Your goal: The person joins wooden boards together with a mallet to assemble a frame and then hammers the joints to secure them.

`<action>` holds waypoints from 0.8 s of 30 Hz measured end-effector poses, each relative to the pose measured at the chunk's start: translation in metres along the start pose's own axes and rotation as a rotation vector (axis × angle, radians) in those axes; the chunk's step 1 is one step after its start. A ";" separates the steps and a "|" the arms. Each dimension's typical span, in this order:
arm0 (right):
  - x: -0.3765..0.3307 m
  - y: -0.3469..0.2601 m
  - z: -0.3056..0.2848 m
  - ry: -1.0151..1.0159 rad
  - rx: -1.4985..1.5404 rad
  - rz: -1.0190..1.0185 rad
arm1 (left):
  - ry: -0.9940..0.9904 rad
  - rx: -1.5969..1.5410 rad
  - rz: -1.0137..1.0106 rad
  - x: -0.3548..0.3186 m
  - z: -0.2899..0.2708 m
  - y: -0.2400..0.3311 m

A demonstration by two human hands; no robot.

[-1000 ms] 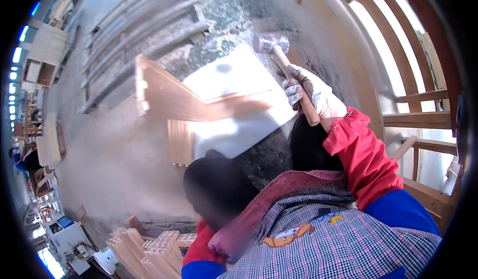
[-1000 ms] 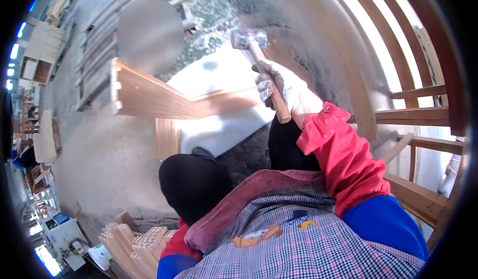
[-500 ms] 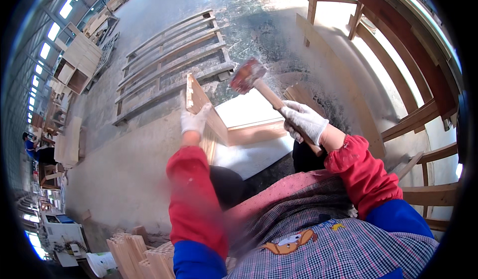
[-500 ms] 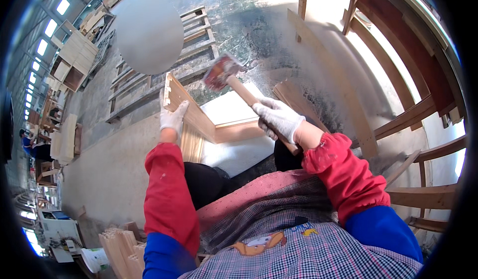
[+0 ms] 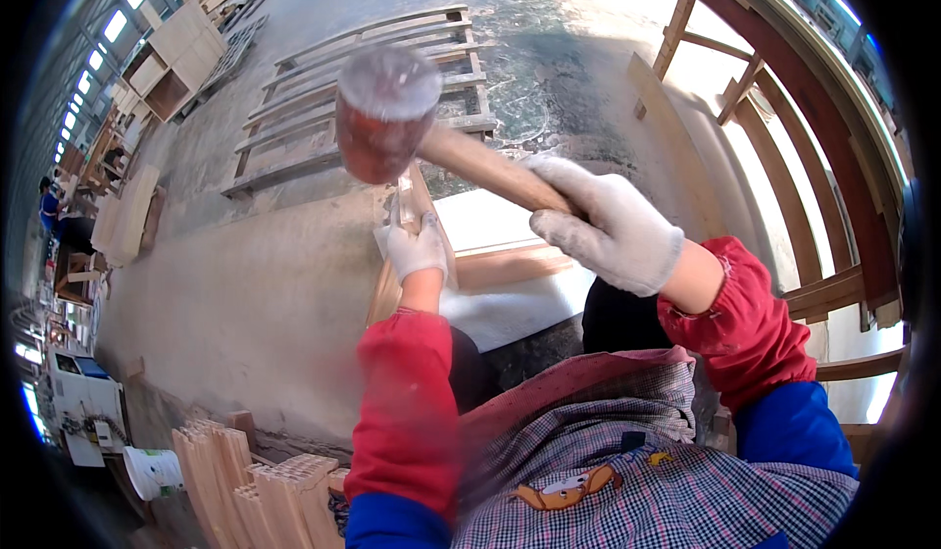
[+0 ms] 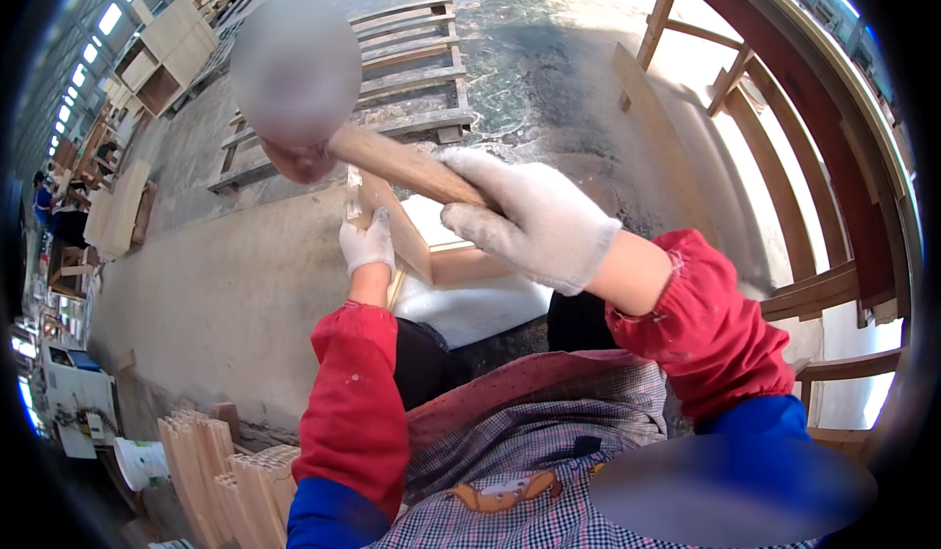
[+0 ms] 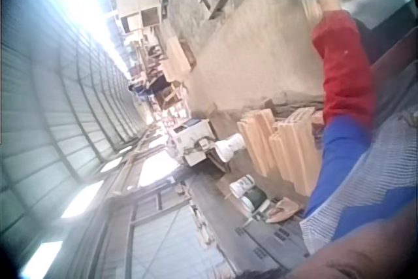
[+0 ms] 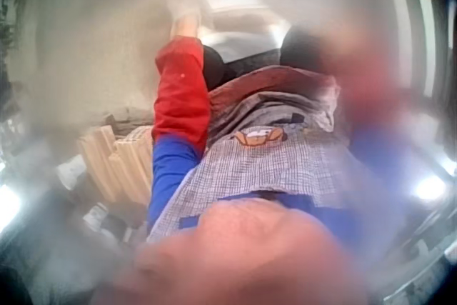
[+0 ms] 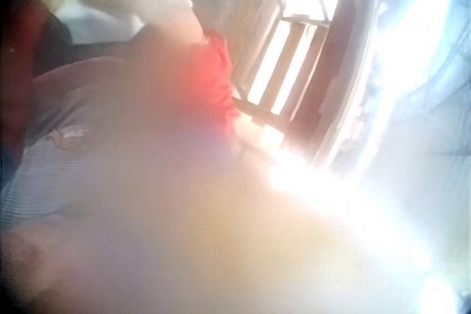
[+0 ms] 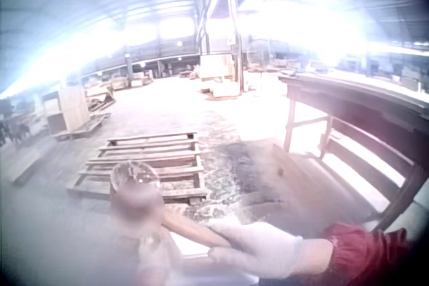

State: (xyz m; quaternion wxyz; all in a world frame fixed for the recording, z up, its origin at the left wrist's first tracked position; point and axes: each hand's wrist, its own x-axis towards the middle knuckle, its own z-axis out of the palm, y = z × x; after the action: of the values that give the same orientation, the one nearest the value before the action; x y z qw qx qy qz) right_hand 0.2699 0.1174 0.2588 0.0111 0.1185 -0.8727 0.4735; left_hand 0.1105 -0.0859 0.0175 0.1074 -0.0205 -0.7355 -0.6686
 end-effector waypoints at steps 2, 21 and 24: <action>0.017 0.025 0.001 -0.130 -0.297 0.073 | -0.104 0.100 -0.091 0.005 0.004 0.010; 0.074 0.053 0.002 0.167 -0.251 -0.017 | 0.052 0.208 -0.031 0.002 0.017 0.026; 0.086 0.047 -0.011 -0.087 -0.278 0.236 | 0.023 0.148 -0.012 0.009 0.016 0.013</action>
State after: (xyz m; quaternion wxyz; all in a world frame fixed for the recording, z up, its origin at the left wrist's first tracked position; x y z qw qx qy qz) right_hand 0.1750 0.1345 0.2375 -0.0662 0.0329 -0.9373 0.3405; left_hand 0.1021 -0.0700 0.0303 0.1130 -0.0006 -0.7820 -0.6130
